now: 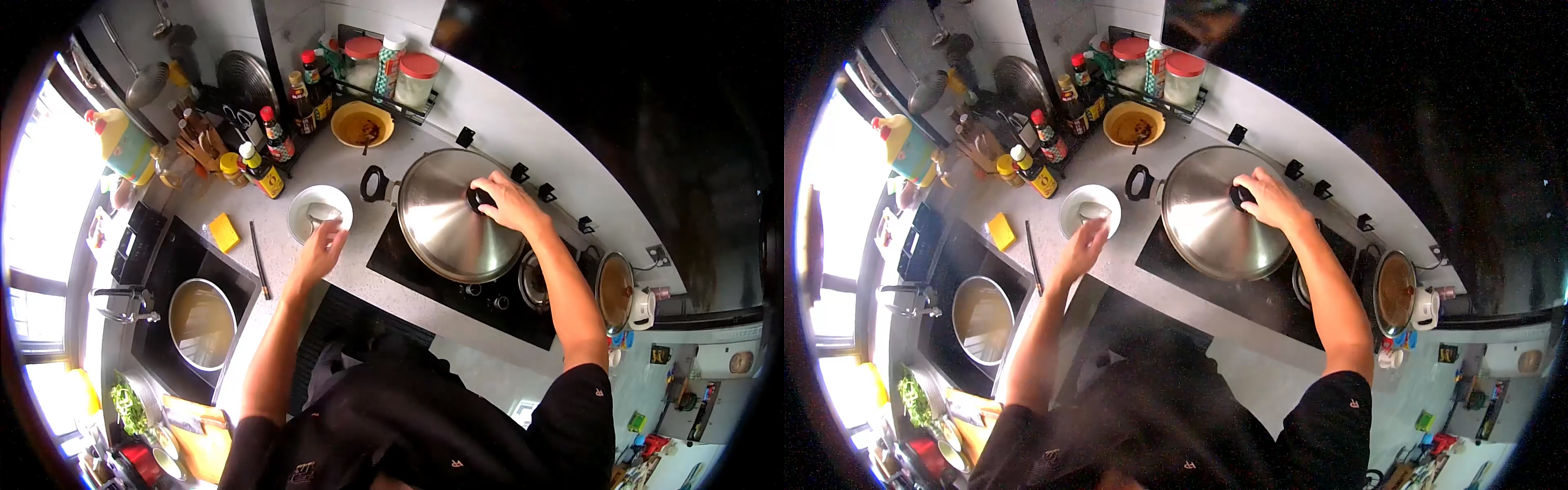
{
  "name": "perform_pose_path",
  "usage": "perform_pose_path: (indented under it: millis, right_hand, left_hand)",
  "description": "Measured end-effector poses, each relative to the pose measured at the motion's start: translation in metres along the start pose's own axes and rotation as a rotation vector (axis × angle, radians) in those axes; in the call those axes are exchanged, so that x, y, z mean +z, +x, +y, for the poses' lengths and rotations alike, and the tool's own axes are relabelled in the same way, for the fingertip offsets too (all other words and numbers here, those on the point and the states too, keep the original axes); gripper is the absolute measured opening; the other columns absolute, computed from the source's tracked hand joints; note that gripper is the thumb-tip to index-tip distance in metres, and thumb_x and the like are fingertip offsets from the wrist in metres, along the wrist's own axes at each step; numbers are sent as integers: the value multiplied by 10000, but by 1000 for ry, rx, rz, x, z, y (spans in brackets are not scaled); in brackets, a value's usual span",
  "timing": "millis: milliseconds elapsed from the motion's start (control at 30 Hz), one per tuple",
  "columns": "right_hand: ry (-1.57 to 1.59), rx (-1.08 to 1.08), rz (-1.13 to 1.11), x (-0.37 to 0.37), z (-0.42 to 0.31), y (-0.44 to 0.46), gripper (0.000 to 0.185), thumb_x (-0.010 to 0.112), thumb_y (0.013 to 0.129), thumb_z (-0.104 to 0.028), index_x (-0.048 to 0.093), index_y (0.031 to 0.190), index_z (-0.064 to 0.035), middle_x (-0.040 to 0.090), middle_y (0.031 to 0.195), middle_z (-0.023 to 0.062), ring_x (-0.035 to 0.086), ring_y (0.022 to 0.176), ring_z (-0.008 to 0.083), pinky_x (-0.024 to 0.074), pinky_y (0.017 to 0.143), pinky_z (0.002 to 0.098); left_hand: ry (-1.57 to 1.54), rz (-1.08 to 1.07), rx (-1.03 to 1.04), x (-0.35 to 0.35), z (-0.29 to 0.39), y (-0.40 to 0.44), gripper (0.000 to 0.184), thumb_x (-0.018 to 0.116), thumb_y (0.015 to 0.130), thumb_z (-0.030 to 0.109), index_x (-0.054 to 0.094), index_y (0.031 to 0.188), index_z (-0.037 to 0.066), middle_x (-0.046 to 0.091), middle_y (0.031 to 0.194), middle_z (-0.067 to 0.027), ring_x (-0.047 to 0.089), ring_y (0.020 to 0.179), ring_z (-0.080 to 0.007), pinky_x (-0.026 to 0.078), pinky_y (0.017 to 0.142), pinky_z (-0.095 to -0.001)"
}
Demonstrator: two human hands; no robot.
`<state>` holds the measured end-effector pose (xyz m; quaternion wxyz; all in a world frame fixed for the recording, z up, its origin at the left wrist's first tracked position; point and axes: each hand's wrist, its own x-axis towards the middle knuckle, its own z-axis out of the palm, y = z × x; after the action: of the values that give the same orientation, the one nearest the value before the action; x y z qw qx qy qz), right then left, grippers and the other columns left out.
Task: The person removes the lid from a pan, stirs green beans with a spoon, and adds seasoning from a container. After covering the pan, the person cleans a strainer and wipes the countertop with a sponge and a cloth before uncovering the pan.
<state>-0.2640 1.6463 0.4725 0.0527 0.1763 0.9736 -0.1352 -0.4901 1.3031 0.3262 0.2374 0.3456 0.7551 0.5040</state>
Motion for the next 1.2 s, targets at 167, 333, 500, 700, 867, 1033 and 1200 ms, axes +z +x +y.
perform_pose_path:
  millis: [167, 333, 500, 700, 867, 1033, 1200]
  right_hand:
    - [-94, 75, -14, 5, -2, -2, 392, 661, 941, -250, 513, 1298, -182, 538, 1148, 174, 626, 1030, 403, 516, 882, 512]
    - [-154, 135, 42, 15, -9, -5, 397, 623, 974, -272, 494, 1340, -193, 544, 1143, 204, 634, 1026, 427, 517, 890, 528]
    - [-134, 296, 60, 18, -27, -1, 397, 610, 981, -272, 499, 1353, -193, 552, 1135, 227, 638, 1006, 448, 525, 866, 533]
    - [-125, 550, 142, 30, -51, 9, 390, 623, 971, -292, 515, 1328, -176, 584, 1105, 244, 627, 1010, 453, 521, 874, 522]
    - [-219, 704, 197, 38, -53, 22, 482, 624, 961, -411, 561, 1314, -89, 651, 1096, 269, 650, 1037, 441, 532, 908, 496]
    - [-329, 810, 113, 30, -51, 33, 631, 571, 953, -554, 585, 1302, -28, 709, 1007, 255, 691, 987, 412, 554, 880, 484]
    - [-334, 731, 54, 12, -56, 27, 615, 584, 950, -544, 551, 1344, -73, 675, 1105, 256, 671, 1048, 404, 542, 907, 490]
  left_hand:
    - [20, -172, -289, 38, -14, 125, 557, 517, 1022, 433, 565, 1246, -75, 713, 1052, -189, 716, 917, -255, 568, 759, -345]
    - [156, -348, -257, 39, -16, 154, 476, 470, 1014, 373, 615, 1059, -78, 678, 771, -167, 670, 718, -274, 533, 695, -407]
    - [38, -401, -266, 41, -36, 163, 467, 485, 1008, 379, 615, 1055, -67, 671, 775, -152, 639, 674, -260, 512, 665, -403]
    - [-142, -481, -304, 40, -38, 160, 394, 504, 1018, 354, 595, 999, -30, 617, 715, -83, 574, 585, -169, 472, 515, -326]
    - [-240, -471, -307, 38, -31, 153, 329, 521, 1024, 307, 579, 968, -12, 603, 695, -54, 531, 529, -119, 438, 453, -278]
    - [-297, -475, -329, 40, -32, 152, 325, 530, 1017, 311, 579, 967, -7, 590, 701, -41, 528, 537, -114, 435, 455, -274]
    - [-328, -455, -353, 40, -29, 151, 338, 537, 1014, 337, 584, 960, 6, 585, 699, -34, 526, 537, -112, 435, 457, -272]
